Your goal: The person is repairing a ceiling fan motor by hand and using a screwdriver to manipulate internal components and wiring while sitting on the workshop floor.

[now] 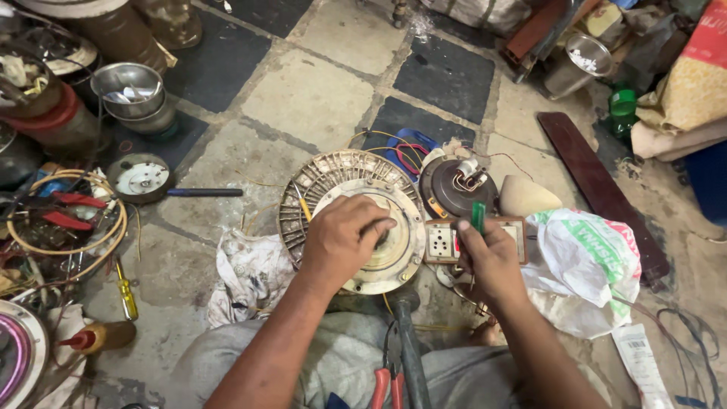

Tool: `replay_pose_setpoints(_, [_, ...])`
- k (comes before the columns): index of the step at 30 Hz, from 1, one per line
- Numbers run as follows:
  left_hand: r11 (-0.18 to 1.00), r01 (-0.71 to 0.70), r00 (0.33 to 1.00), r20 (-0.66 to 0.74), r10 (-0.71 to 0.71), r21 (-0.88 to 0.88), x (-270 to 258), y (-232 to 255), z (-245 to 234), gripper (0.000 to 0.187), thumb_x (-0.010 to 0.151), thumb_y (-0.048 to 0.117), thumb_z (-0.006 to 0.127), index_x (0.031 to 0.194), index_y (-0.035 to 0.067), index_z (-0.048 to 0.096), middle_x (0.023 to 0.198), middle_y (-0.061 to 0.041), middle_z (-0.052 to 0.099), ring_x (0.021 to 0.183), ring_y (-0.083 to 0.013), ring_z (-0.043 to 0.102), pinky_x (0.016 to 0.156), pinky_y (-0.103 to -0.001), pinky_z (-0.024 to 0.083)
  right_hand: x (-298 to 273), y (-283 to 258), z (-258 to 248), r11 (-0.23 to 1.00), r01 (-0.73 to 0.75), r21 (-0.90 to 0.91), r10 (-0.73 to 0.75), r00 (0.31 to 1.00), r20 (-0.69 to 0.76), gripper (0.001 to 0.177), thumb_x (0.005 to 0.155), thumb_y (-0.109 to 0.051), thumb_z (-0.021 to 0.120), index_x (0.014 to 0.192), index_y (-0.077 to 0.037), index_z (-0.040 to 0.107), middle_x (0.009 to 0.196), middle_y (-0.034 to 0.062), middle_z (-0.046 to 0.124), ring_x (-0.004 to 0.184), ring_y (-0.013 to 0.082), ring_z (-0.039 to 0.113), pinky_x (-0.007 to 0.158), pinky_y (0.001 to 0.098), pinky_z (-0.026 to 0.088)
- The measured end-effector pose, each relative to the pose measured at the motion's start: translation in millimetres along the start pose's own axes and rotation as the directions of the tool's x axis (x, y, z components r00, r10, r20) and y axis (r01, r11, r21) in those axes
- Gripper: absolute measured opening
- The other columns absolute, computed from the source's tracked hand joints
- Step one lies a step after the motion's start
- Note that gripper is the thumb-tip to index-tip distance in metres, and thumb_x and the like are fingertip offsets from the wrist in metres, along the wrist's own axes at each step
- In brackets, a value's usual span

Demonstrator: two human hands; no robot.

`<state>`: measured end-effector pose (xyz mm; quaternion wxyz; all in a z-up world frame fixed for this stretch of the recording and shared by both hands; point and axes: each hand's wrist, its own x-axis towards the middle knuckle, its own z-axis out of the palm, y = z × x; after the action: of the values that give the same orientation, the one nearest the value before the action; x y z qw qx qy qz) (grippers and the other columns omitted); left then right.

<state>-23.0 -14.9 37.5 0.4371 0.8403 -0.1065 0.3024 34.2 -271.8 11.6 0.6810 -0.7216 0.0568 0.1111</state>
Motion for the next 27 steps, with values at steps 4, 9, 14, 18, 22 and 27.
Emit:
replay_pose_setpoints(4, [0.990,0.135,0.987,0.078,-0.138,0.033,10.3,7.9,2.9,0.014,0.084,0.017,0.079,0.087,0.007,0.070,0.088,-0.008,0.072,0.087,-0.0296,0.069,0.075,-0.040,0.054,-5.4,37.9,-21.5,0.969,0.223,-0.103,-0.229,0.972,-0.047,0.028,0.110,-0.027,0.058,0.093,-0.006,0.064,0.072,-0.0017,0.057,0.062,0.0072,0.050,0.053,0.0247,0.040])
replay_pose_setpoints(9, [0.954,0.218,0.966,0.091,-0.240,0.204,12.5,12.6,13.7,0.022,0.092,0.024,0.076,0.092,0.004,0.064,0.089,-0.013,0.071,0.084,-0.0343,0.067,0.073,-0.045,0.052,0.9,50.4,-32.5,0.975,0.223,0.017,-0.218,0.966,-0.138,0.028,0.108,-0.028,0.057,0.111,-0.002,0.068,0.078,0.0072,0.064,0.064,0.0141,0.058,0.057,0.0302,0.049])
replay_pose_setpoints(14, [0.924,0.109,0.989,0.050,-0.136,0.366,1.6,8.6,28.1,0.024,0.094,0.021,0.071,0.098,0.001,0.059,0.093,-0.018,0.066,0.088,-0.0398,0.065,0.075,-0.049,0.050,1.7,26.4,-30.0,0.854,0.006,0.520,-0.073,0.991,0.109,0.031,0.090,-0.016,0.061,0.121,-0.011,0.060,0.107,0.0104,0.071,0.083,0.0165,0.069,0.064,0.0325,0.057])
replay_pose_setpoints(18, [0.938,0.275,0.960,-0.108,-0.257,0.211,-11.6,7.9,39.7,0.017,0.097,0.015,0.067,0.104,0.001,0.062,0.098,-0.018,0.068,0.091,-0.0381,0.067,0.078,-0.046,0.052,7.5,34.2,-25.5,0.944,0.042,0.327,-0.092,0.986,0.141,0.034,0.094,-0.017,0.060,0.127,-0.008,0.060,0.112,0.0095,0.070,0.085,0.0152,0.067,0.066,0.0322,0.059])
replay_pose_setpoints(22, [0.941,0.336,0.920,-0.223,-0.322,0.029,-28.0,19.4,42.1,0.017,0.102,0.009,0.062,0.117,0.002,0.062,0.105,-0.015,0.070,0.094,-0.0304,0.071,0.083,-0.040,0.055,20.8,74.1,-13.1,0.964,0.254,-0.082,-0.243,0.962,0.127,0.037,0.101,-0.019,0.061,0.136,-0.007,0.061,0.105,0.0092,0.070,0.081,0.0138,0.061,0.068,0.0296,0.054])
replay_pose_setpoints(27, [0.952,0.270,0.946,-0.224,-0.234,0.144,-28.4,29.1,48.5,0.036,0.085,0.012,0.079,0.117,0.002,0.066,0.105,-0.017,0.071,0.091,-0.0305,0.070,0.077,-0.039,0.055,30.5,109.3,2.9,0.891,0.432,-0.137,-0.416,0.900,0.132,0.034,0.103,-0.014,0.064,0.134,-0.002,0.061,0.117,0.0083,0.069,0.104,0.0138,0.065,0.088,0.0295,0.053])
